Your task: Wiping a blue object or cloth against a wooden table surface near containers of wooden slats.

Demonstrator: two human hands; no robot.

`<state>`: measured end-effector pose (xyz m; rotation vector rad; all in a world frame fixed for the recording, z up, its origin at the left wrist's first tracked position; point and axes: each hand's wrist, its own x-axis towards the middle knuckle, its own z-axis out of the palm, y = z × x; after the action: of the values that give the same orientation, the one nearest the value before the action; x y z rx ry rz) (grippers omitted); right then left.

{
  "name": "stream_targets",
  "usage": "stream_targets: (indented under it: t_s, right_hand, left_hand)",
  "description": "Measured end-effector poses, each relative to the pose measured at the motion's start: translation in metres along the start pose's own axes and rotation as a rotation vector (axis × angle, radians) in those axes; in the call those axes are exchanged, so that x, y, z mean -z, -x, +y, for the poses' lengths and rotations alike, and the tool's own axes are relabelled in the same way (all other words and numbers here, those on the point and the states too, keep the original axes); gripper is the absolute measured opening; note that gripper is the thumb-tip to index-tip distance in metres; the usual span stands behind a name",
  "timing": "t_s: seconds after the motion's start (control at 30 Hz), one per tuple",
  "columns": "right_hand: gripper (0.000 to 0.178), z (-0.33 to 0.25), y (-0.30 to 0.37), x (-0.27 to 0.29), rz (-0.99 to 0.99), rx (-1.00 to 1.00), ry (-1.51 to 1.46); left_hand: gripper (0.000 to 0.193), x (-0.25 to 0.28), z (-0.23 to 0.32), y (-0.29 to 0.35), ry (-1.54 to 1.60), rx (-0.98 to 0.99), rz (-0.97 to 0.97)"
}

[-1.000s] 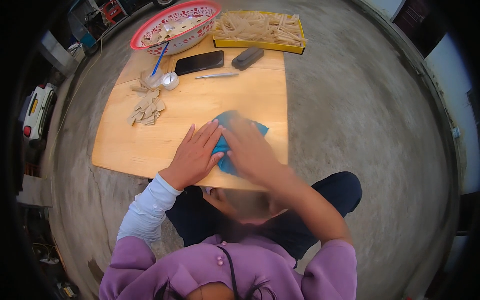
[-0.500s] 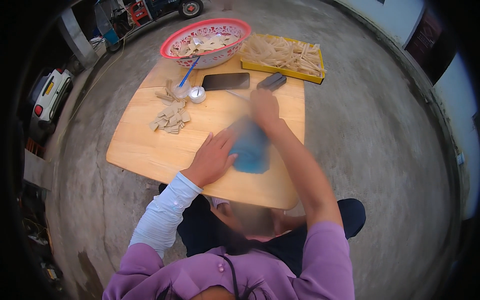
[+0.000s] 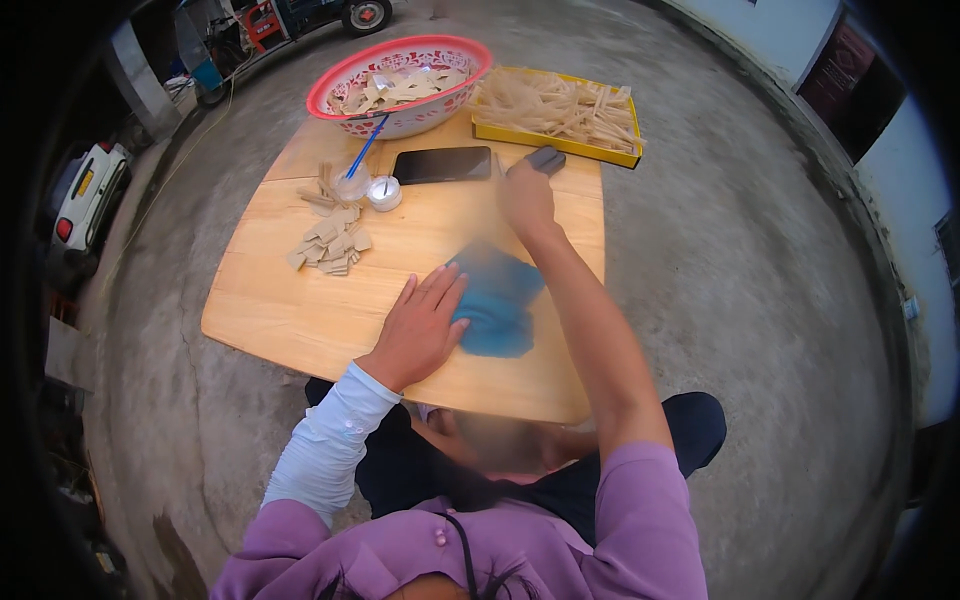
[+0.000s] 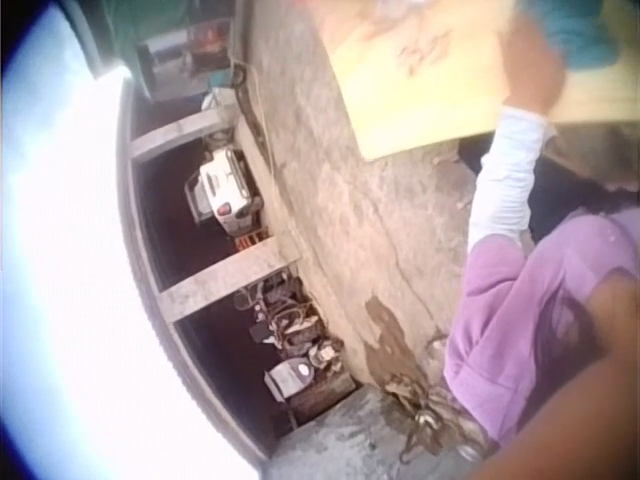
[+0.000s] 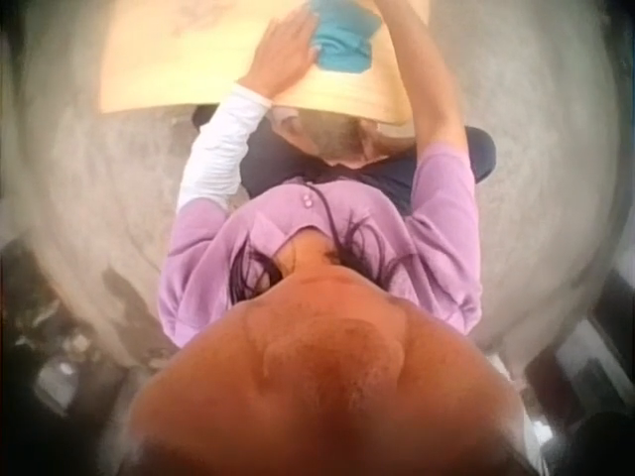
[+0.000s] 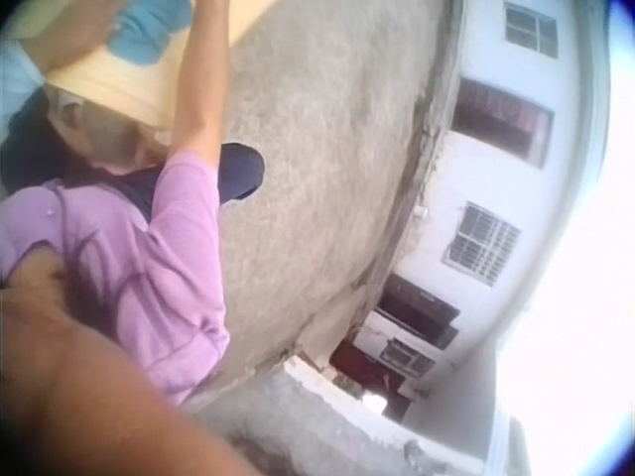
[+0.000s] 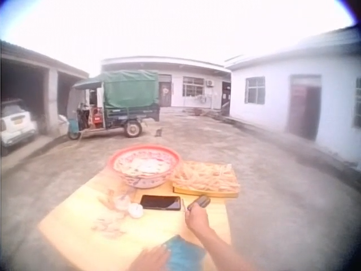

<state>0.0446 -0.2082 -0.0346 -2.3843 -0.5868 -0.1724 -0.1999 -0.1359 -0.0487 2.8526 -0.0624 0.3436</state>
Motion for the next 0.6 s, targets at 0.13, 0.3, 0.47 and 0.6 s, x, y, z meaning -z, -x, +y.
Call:
stream_targets:
  t_s: [0.13,0.3,0.47,0.6]
  right_hand:
    - [0.029,-0.011,0.034,0.025,-0.006,0.159,-0.114]
    - [0.047,-0.009,0.159,0.059,-0.422,0.551,-0.133]
    - [0.051,-0.013,0.138,0.027,-0.384,0.567,0.185]
    - [0.05,-0.031,0.068,-0.008,-0.388,0.601,0.148]
  left_hand:
    - [0.056,0.016,0.004,0.004,0.034,-0.003,-0.026]
    - [0.058,0.02,0.013,0.005,0.053,0.001,0.007]
    - [0.052,-0.027,-0.049,-0.049,0.008,-0.163,0.136]
    - [0.053,-0.043,-0.11,-0.092,-0.32,-0.21,0.196]
